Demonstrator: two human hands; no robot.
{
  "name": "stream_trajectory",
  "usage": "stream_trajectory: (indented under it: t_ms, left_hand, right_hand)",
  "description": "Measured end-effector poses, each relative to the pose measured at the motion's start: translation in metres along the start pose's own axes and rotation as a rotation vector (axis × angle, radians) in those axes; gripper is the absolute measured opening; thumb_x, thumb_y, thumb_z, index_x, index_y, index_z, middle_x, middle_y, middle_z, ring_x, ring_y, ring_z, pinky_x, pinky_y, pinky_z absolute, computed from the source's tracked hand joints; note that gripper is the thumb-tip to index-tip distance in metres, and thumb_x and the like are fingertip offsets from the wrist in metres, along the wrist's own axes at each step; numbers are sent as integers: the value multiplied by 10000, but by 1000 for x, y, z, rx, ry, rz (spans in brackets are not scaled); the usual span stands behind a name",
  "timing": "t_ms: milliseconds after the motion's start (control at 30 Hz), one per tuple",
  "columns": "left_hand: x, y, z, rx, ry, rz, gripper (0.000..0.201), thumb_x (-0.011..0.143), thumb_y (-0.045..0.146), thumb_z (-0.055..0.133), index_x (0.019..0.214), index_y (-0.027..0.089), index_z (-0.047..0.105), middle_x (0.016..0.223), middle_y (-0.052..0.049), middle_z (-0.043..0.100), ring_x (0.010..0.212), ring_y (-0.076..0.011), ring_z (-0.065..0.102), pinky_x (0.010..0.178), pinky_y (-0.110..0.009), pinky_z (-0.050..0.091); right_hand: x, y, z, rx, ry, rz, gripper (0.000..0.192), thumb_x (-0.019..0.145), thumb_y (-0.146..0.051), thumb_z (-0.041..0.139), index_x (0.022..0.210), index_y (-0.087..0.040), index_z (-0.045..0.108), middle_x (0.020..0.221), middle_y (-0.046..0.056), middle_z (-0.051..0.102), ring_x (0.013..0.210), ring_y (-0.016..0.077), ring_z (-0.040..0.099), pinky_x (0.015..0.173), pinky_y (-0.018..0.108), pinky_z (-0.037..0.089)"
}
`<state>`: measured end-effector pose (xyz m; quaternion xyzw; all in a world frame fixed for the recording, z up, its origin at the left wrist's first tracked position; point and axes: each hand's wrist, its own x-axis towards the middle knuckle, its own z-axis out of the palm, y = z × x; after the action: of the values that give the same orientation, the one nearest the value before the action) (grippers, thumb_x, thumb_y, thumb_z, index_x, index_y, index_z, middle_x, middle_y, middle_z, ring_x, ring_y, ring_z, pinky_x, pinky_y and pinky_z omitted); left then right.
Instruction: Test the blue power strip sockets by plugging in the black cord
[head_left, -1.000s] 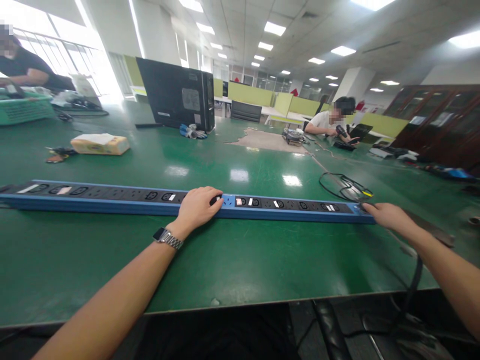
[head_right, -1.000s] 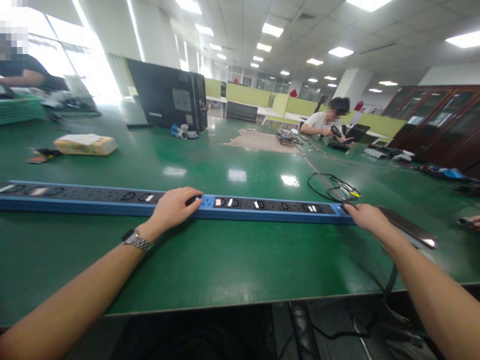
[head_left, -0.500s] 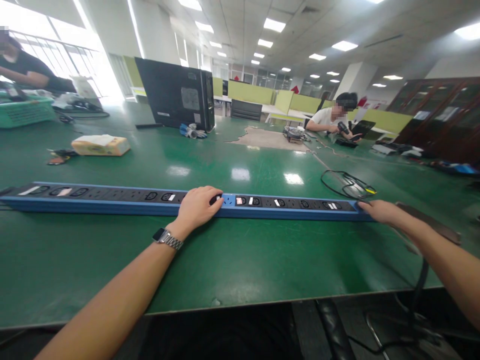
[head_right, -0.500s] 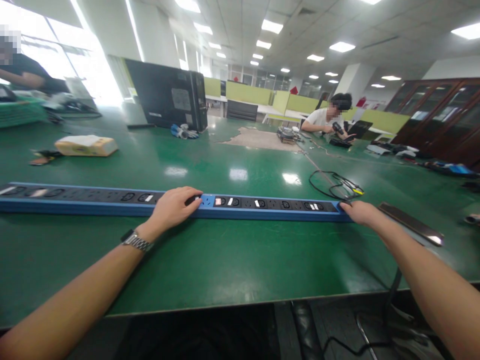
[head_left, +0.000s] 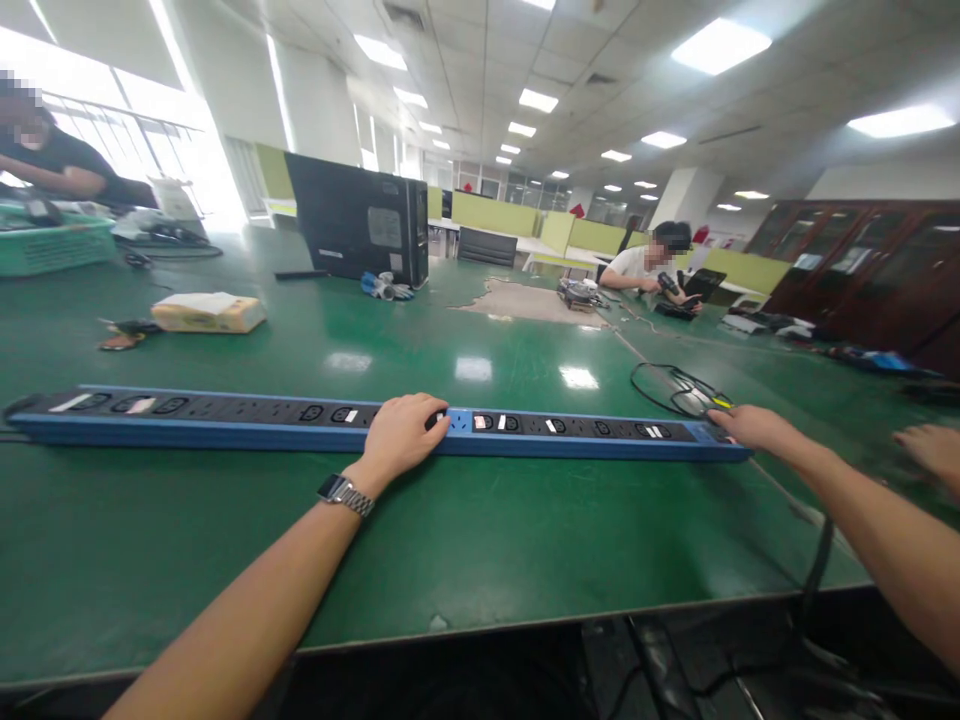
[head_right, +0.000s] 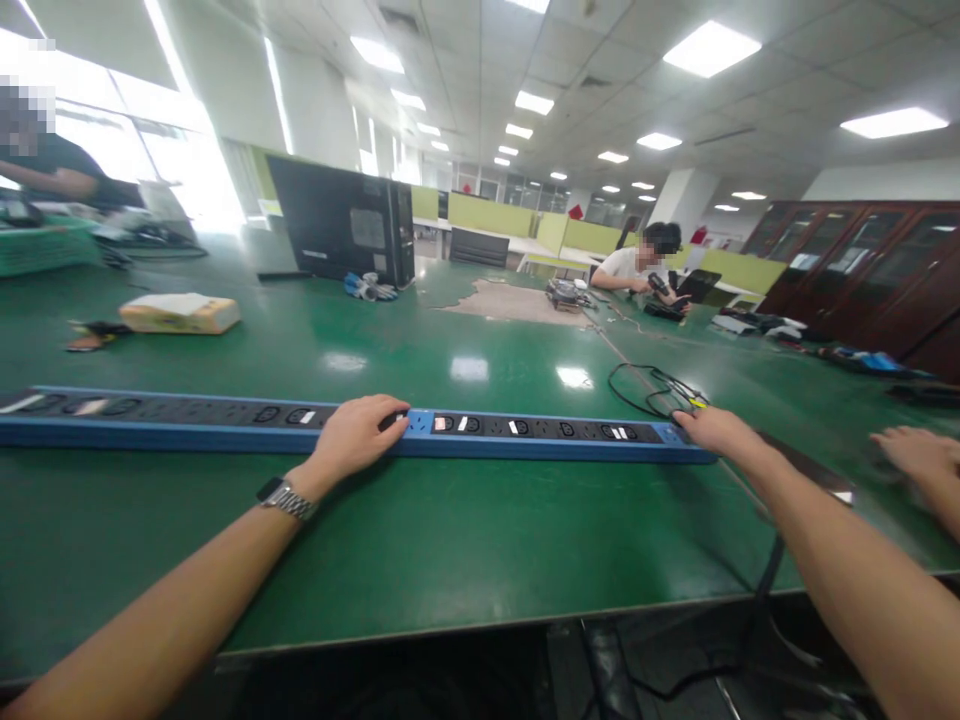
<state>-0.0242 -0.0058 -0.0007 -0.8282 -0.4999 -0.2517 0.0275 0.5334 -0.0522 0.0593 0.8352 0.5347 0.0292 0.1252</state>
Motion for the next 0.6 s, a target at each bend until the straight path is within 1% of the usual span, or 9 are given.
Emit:
stream_trajectory:
  t_ms: [100, 167, 267, 333, 400, 500, 600]
  left_hand:
    - [0, 0, -1, -7, -3, -10, 357, 903, 400, 431, 1073, 215, 685, 1106, -51, 705, 1023, -229, 621, 909, -369, 452]
    - [0, 1, -1, -6, -7, -9, 355, 905, 401, 430, 1069, 216, 685, 1102, -54, 705, 1020, -231, 622, 903, -371, 454]
    - [0, 1, -2, -4, -5, -1, 356, 908, 404, 427, 1065, 215, 684, 1098, -55, 706, 1017, -232, 622, 900, -374, 455]
    - [0, 1, -2, -4, 3, 3, 352, 909, 404, 426, 1065, 222, 683, 1100, -52, 705, 1020, -229, 621, 902, -371, 454]
    - [0, 1, -2, -4, 2, 3, 347, 908, 404, 429, 1063, 226, 683, 1098, -51, 705, 1023, -227, 621, 899, -366, 455]
    - [-1, 1, -2, -5, 0, 1, 345, 905, 402, 435, 1063, 222, 683, 1093, -55, 705, 1024, -227, 621, 901, -365, 453]
    - [-1, 1, -2, -10, 0, 5, 345, 907, 399, 436, 1068, 219, 682, 1095, -55, 704, 1026, -226, 620, 909, -367, 449]
  right_hand:
    - [2, 3, -22, 1, -61, 17, 603, 976, -440, 279, 952, -32, 723, 1091, 253, 675, 993, 318, 648, 821, 343, 471]
    - [3, -2, -25, 7, -93, -15, 602, 975, -456, 284, 918, -54, 729, 1072, 230, 688, 977, 291, 652, 826, 319, 469]
    - [5, -18, -14, 8, -108, -75, 577, 970, -460, 301, 900, -86, 734, 1057, 199, 700, 998, 274, 645, 865, 322, 462]
    - [7, -28, -3, -4, -85, -88, 549, 961, -448, 319, 960, -86, 732, 1079, 195, 696, 1048, 287, 630, 909, 355, 451]
    - [9, -33, 6, -23, -52, -75, 557, 952, -445, 327, 1005, -60, 726, 1083, 214, 691, 1064, 309, 625, 922, 385, 450]
    - [10, -33, 14, -38, -29, -61, 585, 951, -442, 312, 1042, -31, 717, 1114, 236, 678, 1070, 315, 627, 917, 371, 456]
    - [10, -29, 18, -38, -59, -47, 636, 962, -445, 268, 1080, 9, 698, 1157, 256, 654, 1091, 303, 622, 912, 341, 458]
